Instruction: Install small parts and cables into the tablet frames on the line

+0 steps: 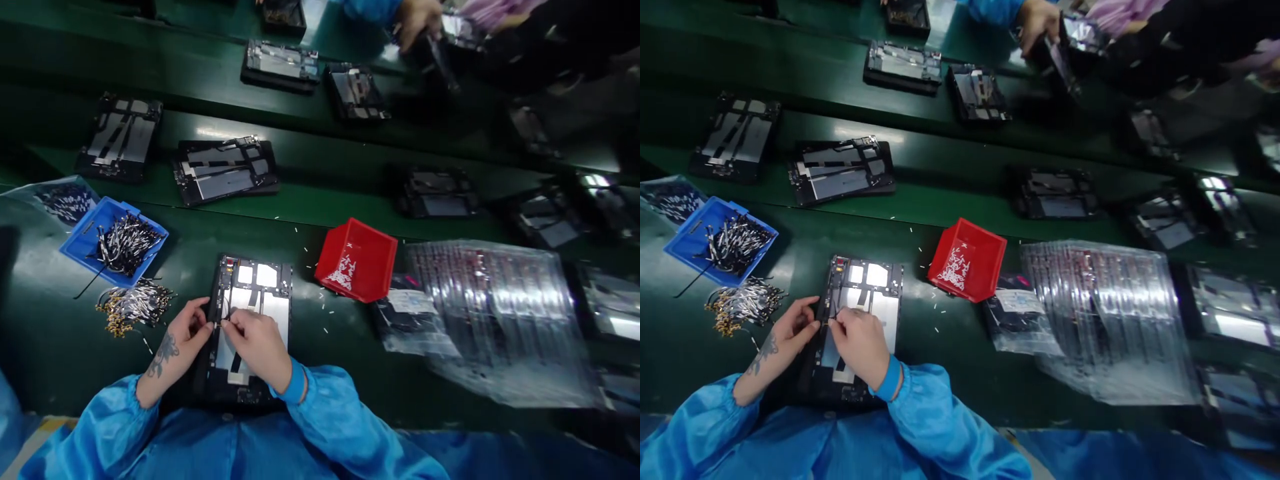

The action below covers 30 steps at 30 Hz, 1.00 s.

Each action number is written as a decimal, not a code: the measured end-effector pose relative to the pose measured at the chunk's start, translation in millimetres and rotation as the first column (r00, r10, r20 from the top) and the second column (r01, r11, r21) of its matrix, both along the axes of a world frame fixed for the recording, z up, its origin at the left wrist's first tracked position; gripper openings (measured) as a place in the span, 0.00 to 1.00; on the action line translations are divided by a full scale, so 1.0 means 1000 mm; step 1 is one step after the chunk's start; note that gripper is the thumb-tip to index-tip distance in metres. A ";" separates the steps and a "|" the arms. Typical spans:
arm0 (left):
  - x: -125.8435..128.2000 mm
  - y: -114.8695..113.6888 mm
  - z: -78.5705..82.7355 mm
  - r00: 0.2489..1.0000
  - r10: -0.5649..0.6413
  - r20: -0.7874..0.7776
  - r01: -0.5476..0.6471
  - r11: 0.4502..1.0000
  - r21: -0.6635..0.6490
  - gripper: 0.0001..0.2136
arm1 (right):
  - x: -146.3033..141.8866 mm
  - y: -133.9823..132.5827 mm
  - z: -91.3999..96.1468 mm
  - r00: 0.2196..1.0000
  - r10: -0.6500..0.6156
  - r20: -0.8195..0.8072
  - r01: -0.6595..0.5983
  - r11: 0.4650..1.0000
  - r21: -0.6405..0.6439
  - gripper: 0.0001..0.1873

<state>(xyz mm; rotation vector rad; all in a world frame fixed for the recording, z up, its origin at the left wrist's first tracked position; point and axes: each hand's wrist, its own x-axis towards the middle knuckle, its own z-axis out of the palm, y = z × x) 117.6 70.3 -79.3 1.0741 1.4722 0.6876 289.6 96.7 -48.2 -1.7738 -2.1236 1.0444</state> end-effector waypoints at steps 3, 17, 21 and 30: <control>0.001 0.002 -0.001 1.000 -0.015 -0.012 0.015 1.000 0.008 0.19 | 0.000 -0.002 0.000 1.000 -0.001 0.004 0.001 1.000 0.001 0.14; 0.011 0.004 0.003 0.999 0.039 -0.034 -0.035 0.991 0.128 0.08 | 0.002 0.004 -0.006 0.855 -0.202 -0.479 0.189 0.979 -0.076 0.04; 0.005 0.004 0.005 0.984 -0.164 -0.063 0.175 0.955 0.241 0.12 | 0.013 0.008 -0.005 0.900 -0.199 -0.388 0.201 0.979 -0.035 0.04; -0.004 0.007 0.002 0.919 -0.331 -0.213 0.383 0.878 0.286 0.20 | 0.014 0.017 -0.008 0.954 -0.114 -0.278 0.150 0.982 0.114 0.05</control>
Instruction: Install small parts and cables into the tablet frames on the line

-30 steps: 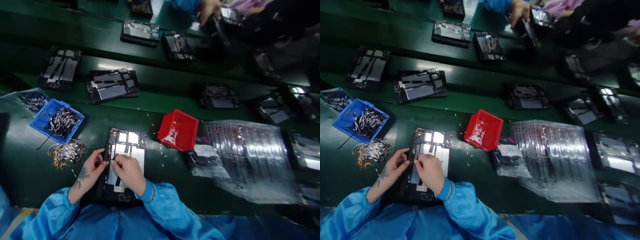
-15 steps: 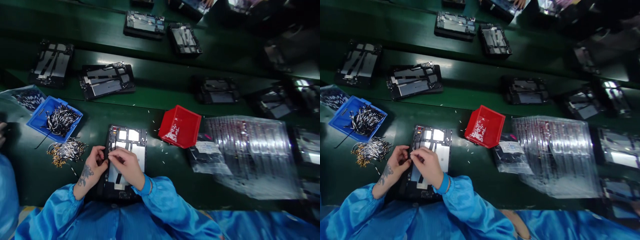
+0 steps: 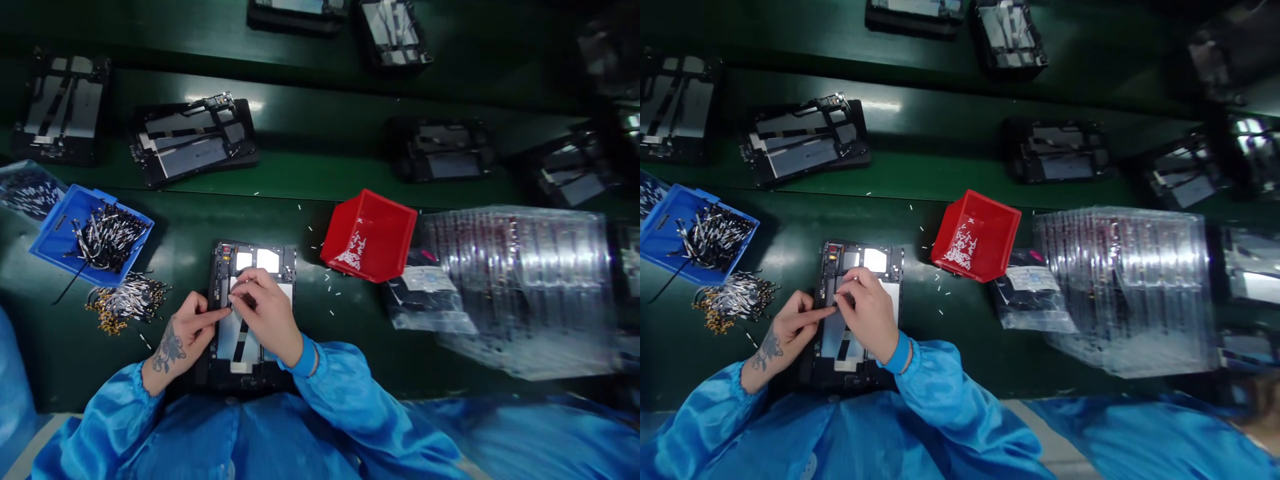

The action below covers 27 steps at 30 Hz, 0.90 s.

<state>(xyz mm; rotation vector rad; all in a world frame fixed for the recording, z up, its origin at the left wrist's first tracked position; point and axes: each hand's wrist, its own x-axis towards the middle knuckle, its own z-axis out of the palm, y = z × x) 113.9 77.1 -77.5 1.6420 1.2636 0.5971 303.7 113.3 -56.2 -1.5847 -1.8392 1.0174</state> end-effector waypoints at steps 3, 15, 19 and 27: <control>-0.002 0.000 0.000 0.997 -0.044 -0.056 0.046 0.998 0.036 0.20 | -0.002 0.001 -0.002 1.000 0.002 -0.001 -0.002 1.000 0.013 0.05; -0.002 0.001 0.004 0.992 -0.069 -0.103 0.080 0.990 0.112 0.20 | -0.006 0.003 0.005 1.000 -0.004 0.023 0.004 1.000 -0.004 0.03; -0.002 0.005 0.006 0.990 -0.093 -0.105 0.104 0.988 0.113 0.19 | -0.006 0.004 0.009 0.996 -0.048 0.069 0.051 0.998 -0.044 0.07; 0.000 0.008 0.010 0.985 -0.115 -0.128 0.131 0.984 0.122 0.19 | -0.008 0.009 0.011 0.979 -0.046 0.197 0.055 0.998 -0.042 0.08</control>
